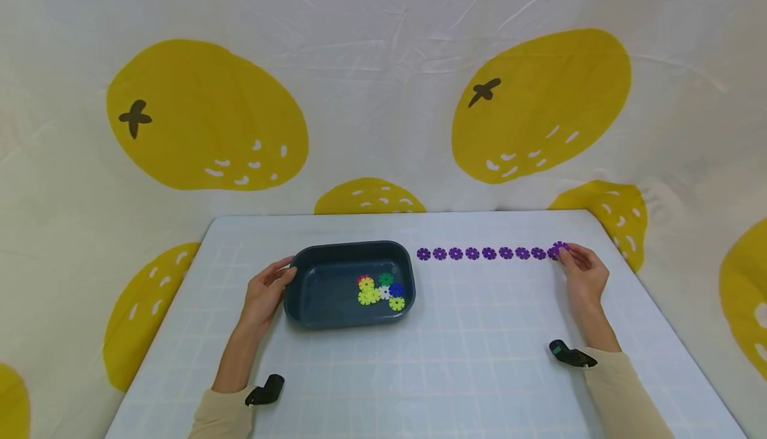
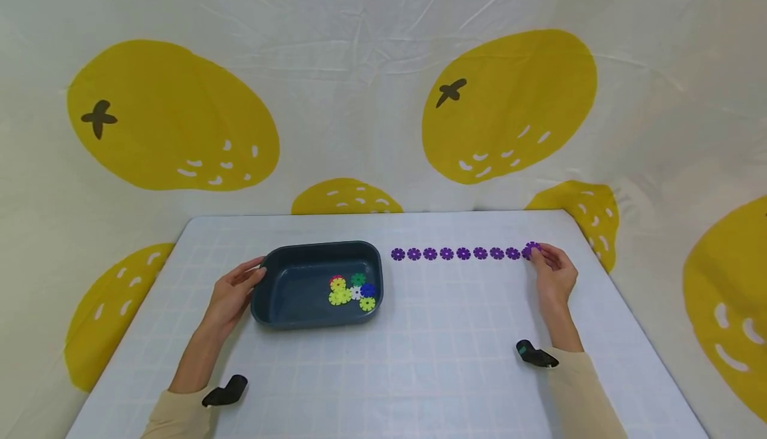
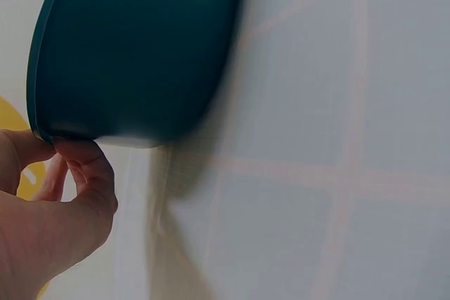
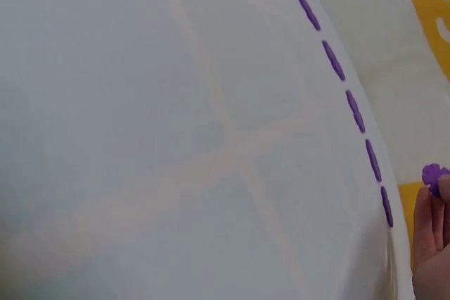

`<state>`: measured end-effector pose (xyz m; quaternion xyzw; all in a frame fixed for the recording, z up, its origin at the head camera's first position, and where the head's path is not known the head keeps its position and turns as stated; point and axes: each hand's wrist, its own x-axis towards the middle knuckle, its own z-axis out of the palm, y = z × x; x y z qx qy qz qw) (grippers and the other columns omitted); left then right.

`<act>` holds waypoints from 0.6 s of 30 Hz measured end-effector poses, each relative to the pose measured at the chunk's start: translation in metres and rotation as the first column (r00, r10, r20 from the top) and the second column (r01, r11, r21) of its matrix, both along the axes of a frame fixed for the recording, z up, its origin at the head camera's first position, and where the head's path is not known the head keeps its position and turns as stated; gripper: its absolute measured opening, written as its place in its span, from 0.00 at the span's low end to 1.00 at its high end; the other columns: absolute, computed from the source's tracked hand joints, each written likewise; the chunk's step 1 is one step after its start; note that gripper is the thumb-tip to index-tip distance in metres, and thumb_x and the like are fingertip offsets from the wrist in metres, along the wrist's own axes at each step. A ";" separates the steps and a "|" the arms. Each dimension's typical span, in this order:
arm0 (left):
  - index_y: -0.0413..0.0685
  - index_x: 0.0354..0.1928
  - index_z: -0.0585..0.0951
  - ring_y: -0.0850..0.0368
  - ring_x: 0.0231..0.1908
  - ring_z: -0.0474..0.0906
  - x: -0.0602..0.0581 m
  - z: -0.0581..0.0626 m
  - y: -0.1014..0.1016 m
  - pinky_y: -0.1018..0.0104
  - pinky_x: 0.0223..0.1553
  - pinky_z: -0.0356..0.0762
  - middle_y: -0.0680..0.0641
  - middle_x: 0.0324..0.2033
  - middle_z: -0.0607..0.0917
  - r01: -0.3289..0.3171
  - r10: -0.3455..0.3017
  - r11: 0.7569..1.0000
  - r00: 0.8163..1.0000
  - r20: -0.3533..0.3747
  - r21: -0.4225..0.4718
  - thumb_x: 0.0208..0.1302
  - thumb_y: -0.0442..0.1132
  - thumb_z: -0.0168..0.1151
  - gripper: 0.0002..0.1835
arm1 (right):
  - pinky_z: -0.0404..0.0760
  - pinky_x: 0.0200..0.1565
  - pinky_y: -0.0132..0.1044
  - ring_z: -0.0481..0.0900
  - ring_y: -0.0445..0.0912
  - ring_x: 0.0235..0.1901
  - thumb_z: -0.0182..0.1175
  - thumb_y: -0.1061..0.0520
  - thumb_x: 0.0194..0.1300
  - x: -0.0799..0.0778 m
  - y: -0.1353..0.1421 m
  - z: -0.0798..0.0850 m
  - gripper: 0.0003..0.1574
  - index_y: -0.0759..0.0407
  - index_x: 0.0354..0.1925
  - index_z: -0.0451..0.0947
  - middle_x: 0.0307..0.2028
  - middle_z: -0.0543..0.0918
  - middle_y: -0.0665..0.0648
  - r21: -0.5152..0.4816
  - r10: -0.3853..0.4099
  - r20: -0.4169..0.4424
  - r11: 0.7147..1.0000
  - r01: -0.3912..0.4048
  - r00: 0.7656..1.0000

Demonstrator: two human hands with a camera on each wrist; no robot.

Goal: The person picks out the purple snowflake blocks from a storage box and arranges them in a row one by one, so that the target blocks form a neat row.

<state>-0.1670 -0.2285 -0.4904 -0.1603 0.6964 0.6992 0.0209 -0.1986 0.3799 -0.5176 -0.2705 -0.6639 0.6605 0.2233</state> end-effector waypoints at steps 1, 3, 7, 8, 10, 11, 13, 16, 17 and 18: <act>0.42 0.70 0.75 0.66 0.41 0.76 0.000 0.000 0.000 0.74 0.39 0.75 0.58 0.42 0.82 0.004 -0.004 1.000 1.000 -0.002 0.001 0.71 0.44 0.68 0.29 | 0.77 0.38 0.17 0.77 0.37 0.38 0.72 0.53 0.66 0.000 0.003 -0.001 0.18 0.54 0.53 0.85 0.40 0.81 0.45 -0.012 -0.009 0.010 1.000 0.009 1.000; 0.42 0.70 0.75 0.66 0.42 0.76 0.001 0.000 0.000 0.74 0.39 0.75 0.58 0.42 0.82 0.002 -0.002 1.000 1.000 -0.006 0.002 0.71 0.44 0.68 0.29 | 0.77 0.38 0.17 0.77 0.38 0.39 0.72 0.53 0.66 0.000 0.010 -0.003 0.18 0.53 0.53 0.85 0.40 0.81 0.45 -0.026 -0.025 0.021 0.999 0.026 0.999; 0.41 0.69 0.76 0.65 0.42 0.76 0.000 0.000 0.000 0.73 0.39 0.76 0.58 0.42 0.82 -0.005 0.005 1.000 1.000 -0.012 0.001 0.71 0.44 0.68 0.28 | 0.77 0.38 0.17 0.76 0.37 0.39 0.72 0.53 0.66 -0.001 0.021 -0.008 0.16 0.51 0.52 0.85 0.40 0.81 0.44 -0.042 -0.048 0.055 0.998 0.050 0.997; 0.42 0.69 0.77 0.65 0.41 0.77 0.000 -0.001 0.000 0.73 0.39 0.76 0.58 0.41 0.82 -0.009 0.009 1.000 1.000 -0.014 0.001 0.71 0.43 0.68 0.27 | 0.77 0.38 0.17 0.76 0.37 0.39 0.71 0.53 0.66 -0.001 0.023 -0.009 0.16 0.51 0.51 0.85 0.40 0.81 0.44 -0.039 -0.052 0.065 0.998 0.055 0.997; 0.42 0.68 0.77 0.65 0.41 0.77 0.000 -0.001 0.000 0.73 0.39 0.76 0.58 0.41 0.82 -0.015 0.015 1.000 1.000 -0.016 0.000 0.71 0.43 0.68 0.26 | 0.77 0.37 0.16 0.76 0.37 0.39 0.71 0.54 0.66 -0.002 0.028 -0.010 0.14 0.50 0.50 0.85 0.39 0.81 0.43 -0.041 -0.055 0.079 0.997 0.058 0.995; 0.42 0.68 0.77 0.65 0.41 0.77 0.000 -0.002 0.000 0.73 0.39 0.76 0.58 0.41 0.82 -0.016 0.016 1.000 1.000 -0.016 0.000 0.71 0.42 0.68 0.26 | 0.76 0.37 0.16 0.75 0.37 0.39 0.71 0.54 0.66 -0.003 0.029 -0.011 0.13 0.49 0.49 0.85 0.39 0.80 0.43 -0.033 -0.058 0.092 0.998 0.061 0.994; 0.42 0.68 0.77 0.65 0.41 0.77 0.000 -0.003 0.000 0.73 0.39 0.76 0.58 0.41 0.82 -0.012 0.012 1.000 1.000 -0.015 0.000 0.72 0.42 0.67 0.26 | 0.76 0.36 0.16 0.75 0.36 0.38 0.70 0.54 0.67 -0.003 0.033 -0.013 0.10 0.48 0.47 0.85 0.38 0.80 0.42 -0.006 -0.063 0.120 0.998 0.064 0.991; 0.42 0.68 0.77 0.65 0.42 0.77 -0.001 -0.004 0.000 0.73 0.39 0.76 0.57 0.41 0.82 -0.012 0.012 1.000 1.000 -0.012 0.003 0.72 0.42 0.67 0.26 | 0.75 0.35 0.15 0.74 0.36 0.39 0.69 0.53 0.69 -0.005 0.038 -0.015 0.09 0.46 0.47 0.84 0.38 0.79 0.41 0.065 -0.058 0.167 0.997 0.048 0.984; 0.42 0.68 0.77 0.65 0.42 0.77 -0.001 -0.004 0.000 0.73 0.40 0.76 0.57 0.41 0.82 -0.011 0.011 1.000 1.000 -0.012 0.002 0.72 0.42 0.67 0.26 | 0.75 0.35 0.15 0.74 0.35 0.39 0.68 0.52 0.70 -0.005 0.040 -0.016 0.08 0.45 0.47 0.84 0.38 0.78 0.41 0.107 -0.053 0.194 0.994 0.033 0.980; 0.42 0.68 0.77 0.65 0.42 0.76 -0.001 -0.004 0.000 0.74 0.40 0.76 0.57 0.42 0.82 -0.006 0.006 1.000 1.000 -0.012 0.001 0.72 0.42 0.67 0.26 | 0.74 0.35 0.15 0.73 0.35 0.39 0.67 0.51 0.70 -0.006 0.041 -0.016 0.09 0.46 0.48 0.83 0.38 0.77 0.40 0.149 -0.050 0.212 0.989 0.018 0.976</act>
